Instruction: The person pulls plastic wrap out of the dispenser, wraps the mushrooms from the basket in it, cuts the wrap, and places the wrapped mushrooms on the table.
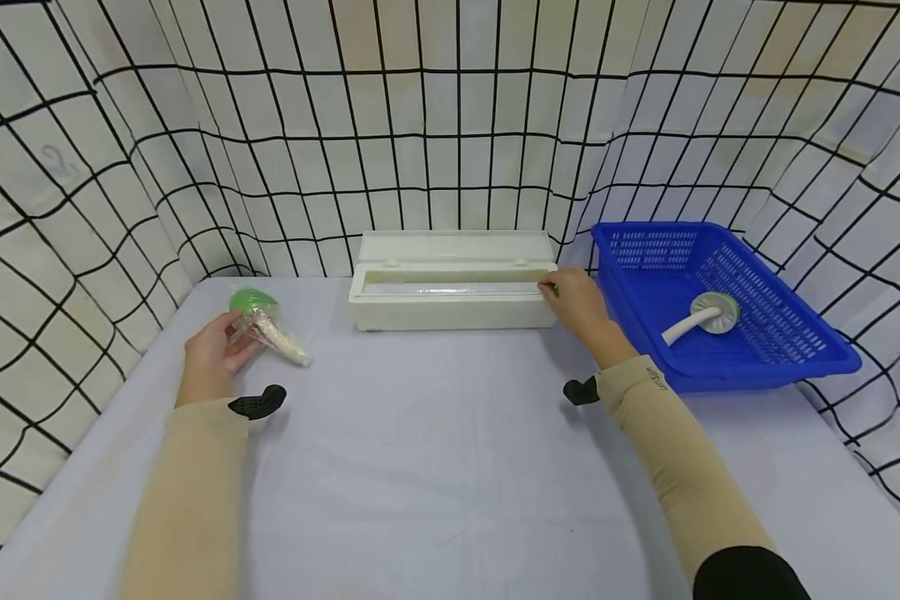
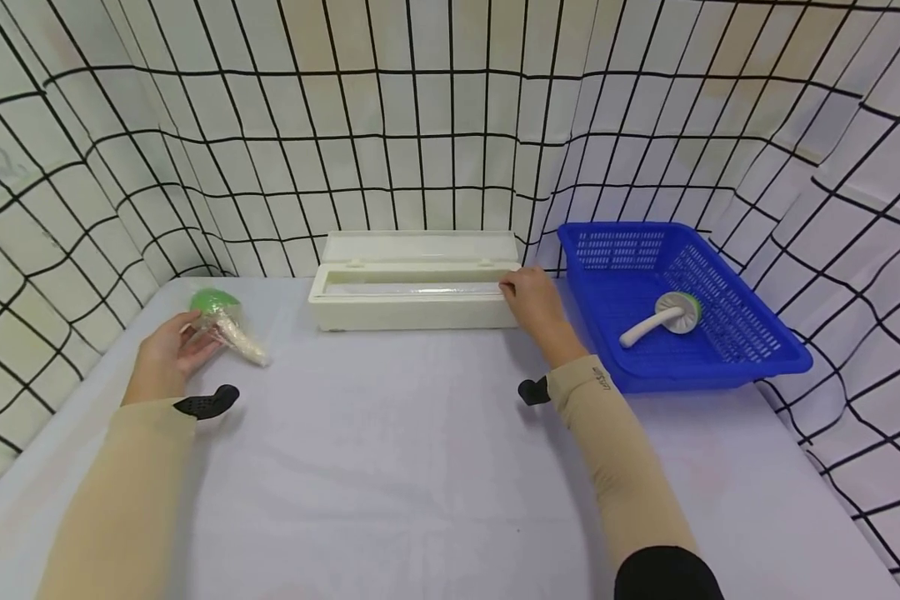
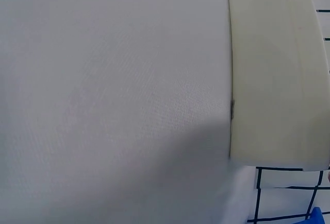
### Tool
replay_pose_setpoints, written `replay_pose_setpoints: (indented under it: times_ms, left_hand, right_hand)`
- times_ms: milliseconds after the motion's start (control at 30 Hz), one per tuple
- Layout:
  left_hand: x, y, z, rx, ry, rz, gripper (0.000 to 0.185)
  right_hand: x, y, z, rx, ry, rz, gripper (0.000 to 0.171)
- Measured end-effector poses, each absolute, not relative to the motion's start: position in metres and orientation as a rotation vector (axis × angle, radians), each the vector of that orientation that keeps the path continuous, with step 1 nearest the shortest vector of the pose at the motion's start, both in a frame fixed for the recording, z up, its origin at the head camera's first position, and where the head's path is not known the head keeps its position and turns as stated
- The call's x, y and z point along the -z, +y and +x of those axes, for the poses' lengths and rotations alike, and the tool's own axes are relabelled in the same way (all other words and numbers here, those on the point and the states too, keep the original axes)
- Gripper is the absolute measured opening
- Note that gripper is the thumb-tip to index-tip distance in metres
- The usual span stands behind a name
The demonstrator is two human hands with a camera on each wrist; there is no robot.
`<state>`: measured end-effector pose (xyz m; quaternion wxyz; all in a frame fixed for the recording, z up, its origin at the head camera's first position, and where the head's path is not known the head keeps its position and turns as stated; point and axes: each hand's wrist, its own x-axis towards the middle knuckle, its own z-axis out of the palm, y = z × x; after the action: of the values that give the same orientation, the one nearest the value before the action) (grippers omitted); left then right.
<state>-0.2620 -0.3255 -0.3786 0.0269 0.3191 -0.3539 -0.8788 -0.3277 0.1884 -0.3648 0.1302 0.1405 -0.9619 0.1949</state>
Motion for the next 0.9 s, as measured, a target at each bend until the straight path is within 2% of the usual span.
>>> replay_pose_setpoints:
  times_ms: [267,533,767,900]
  left_hand:
    - [0.373,-0.330,-0.254,2.526,-1.417,1.128,0.029]
    - [0.366,-0.331,-0.254,2.399,-1.586,1.222,0.064]
    - [0.370,-0.334,-0.260,2.316,-1.651,1.209,0.027]
    - [0.371,-0.333,-0.260,2.278,-1.682,1.176,0.029]
  right_hand:
    - [0.370,0.188,-0.329,-0.548,-2.730,0.448,0.019]
    - [0.370,0.188,-0.330,-0.555,-2.695,0.469,0.017]
    - [0.369,0.187,-0.329,-0.558,-2.701,0.462,0.017]
    - [0.368,0.187,-0.328,-0.556,-2.705,0.457,0.017]
